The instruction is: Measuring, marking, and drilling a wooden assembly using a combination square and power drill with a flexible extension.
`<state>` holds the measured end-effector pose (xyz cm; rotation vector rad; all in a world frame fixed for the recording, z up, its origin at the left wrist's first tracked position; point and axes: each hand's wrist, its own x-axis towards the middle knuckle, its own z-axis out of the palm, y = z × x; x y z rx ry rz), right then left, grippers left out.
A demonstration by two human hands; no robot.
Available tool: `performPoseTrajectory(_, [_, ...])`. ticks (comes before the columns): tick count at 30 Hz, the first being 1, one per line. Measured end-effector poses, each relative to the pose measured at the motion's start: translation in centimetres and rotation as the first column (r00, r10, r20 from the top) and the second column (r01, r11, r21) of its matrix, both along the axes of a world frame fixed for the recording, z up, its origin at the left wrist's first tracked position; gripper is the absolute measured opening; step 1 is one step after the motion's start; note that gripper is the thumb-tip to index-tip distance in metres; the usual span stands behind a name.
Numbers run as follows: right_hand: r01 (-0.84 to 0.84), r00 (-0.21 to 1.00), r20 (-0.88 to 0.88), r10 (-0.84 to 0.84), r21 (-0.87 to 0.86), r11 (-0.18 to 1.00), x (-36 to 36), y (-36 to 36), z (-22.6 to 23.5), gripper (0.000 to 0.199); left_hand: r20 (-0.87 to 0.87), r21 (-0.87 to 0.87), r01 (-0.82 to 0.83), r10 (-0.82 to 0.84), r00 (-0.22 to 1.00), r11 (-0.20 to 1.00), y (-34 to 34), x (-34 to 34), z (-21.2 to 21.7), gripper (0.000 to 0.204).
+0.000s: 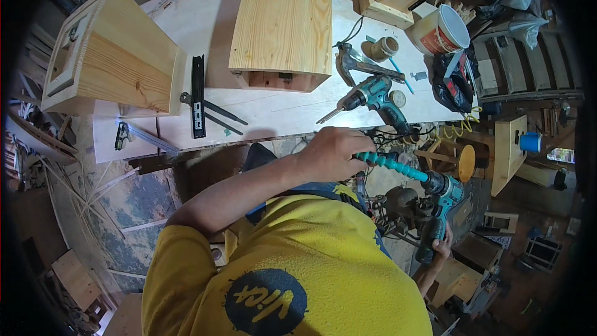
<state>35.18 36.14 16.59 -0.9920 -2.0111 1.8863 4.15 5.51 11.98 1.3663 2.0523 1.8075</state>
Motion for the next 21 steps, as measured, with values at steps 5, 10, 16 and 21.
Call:
performPoseTrajectory(5, [0.118, 0.944, -0.315, -0.097, 0.051, 0.992, -3.4, -3.5, -1.3, 0.075, 0.439, 0.203, 0.068, -0.152, 0.886, 0.977, 1.4, 0.5, 2.1, 0.016])
performPoseTrajectory(10, [-0.345, 0.726, -0.679, 0.104, -0.229, 0.91, -9.0, -3.0, -1.4, 0.075, 0.611, 0.418, 0.015, -0.293, 0.735, 0.909, 3.4, 0.6, 4.9, 0.02])
performPoseTrajectory(16, [-0.663, 0.623, -0.765, 0.163, -0.405, 0.629, -12.8, -1.1, -1.7, 0.049, 0.396, 0.291, 0.021, -0.141, 0.907, 0.956, 3.5, -0.2, 4.5, 0.032])
performPoseTrajectory(21, [-0.628, 0.657, -0.731, 0.182, -0.397, 0.669, -11.4, -0.4, -2.4, 0.042, 0.52, 0.126, -0.315, 0.208, 0.828, 0.941, -2.1, -0.8, -2.2, 0.031])
